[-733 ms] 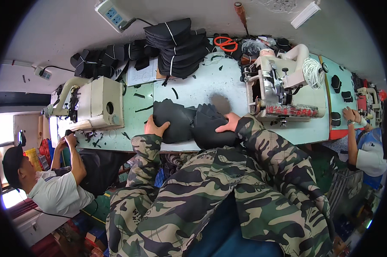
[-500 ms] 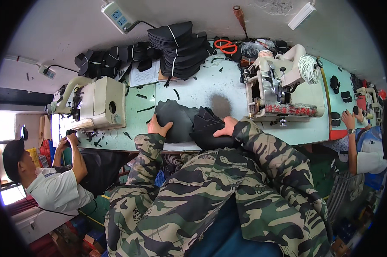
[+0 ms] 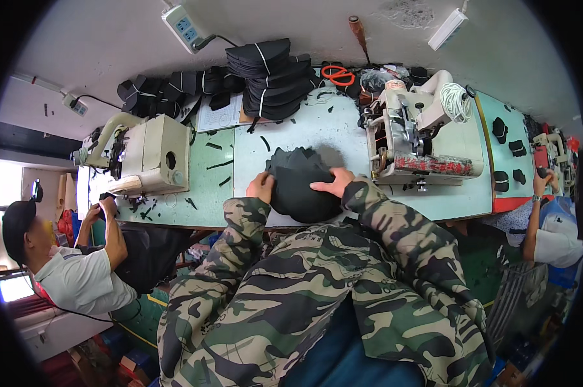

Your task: The recorder is using an industrial sewing machine to stitch black shoe material components.

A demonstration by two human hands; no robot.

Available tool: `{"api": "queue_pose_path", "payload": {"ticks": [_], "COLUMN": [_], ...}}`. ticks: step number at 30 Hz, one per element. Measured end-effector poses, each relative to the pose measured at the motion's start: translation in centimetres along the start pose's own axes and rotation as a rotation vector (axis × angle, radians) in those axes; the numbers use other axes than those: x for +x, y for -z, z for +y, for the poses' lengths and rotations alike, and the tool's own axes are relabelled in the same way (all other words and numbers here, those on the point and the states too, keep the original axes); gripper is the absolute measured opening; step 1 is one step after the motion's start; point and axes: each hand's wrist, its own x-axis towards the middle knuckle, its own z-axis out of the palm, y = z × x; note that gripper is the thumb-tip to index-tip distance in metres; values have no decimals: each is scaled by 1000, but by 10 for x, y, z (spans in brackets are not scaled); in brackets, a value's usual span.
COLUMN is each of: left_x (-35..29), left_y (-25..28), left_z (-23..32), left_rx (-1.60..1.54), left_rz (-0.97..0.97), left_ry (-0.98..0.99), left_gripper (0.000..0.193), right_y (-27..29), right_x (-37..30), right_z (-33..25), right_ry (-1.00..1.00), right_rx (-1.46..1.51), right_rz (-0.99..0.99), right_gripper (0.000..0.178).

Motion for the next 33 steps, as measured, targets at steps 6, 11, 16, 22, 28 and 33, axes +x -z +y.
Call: {"api": "queue_pose_path", "payload": {"ticks": [6,11,16,22,28,33], "left_x": [-18,-59,-75,9,40,32], "left_y": [-30,-65,-25,7,-49,-58], "left_z": [20,18,45,117,151,159], "left_rx": [-424,-600,-181,627,688,741], "left_rz": [-73,34,113,-293,-1066,-1126], "left_ry": [-11,217,-198,-998,-593,-486], "left_gripper": [41,57,99,81,85,84], "right_y": [-30,1,37,49,1,-6], "right_x": [31,24,-22,-124,-107,-80], "right_z": [9,-13,-38,23,39,49], "right_ry": [-63,-52,182,-288,-391,-198], "right_rx": [-677,-645,-618,-400,-184,-264], "right_rz": [95,-196,140,166,64,264], "right_gripper": [67,78,80,51,59,69]}}
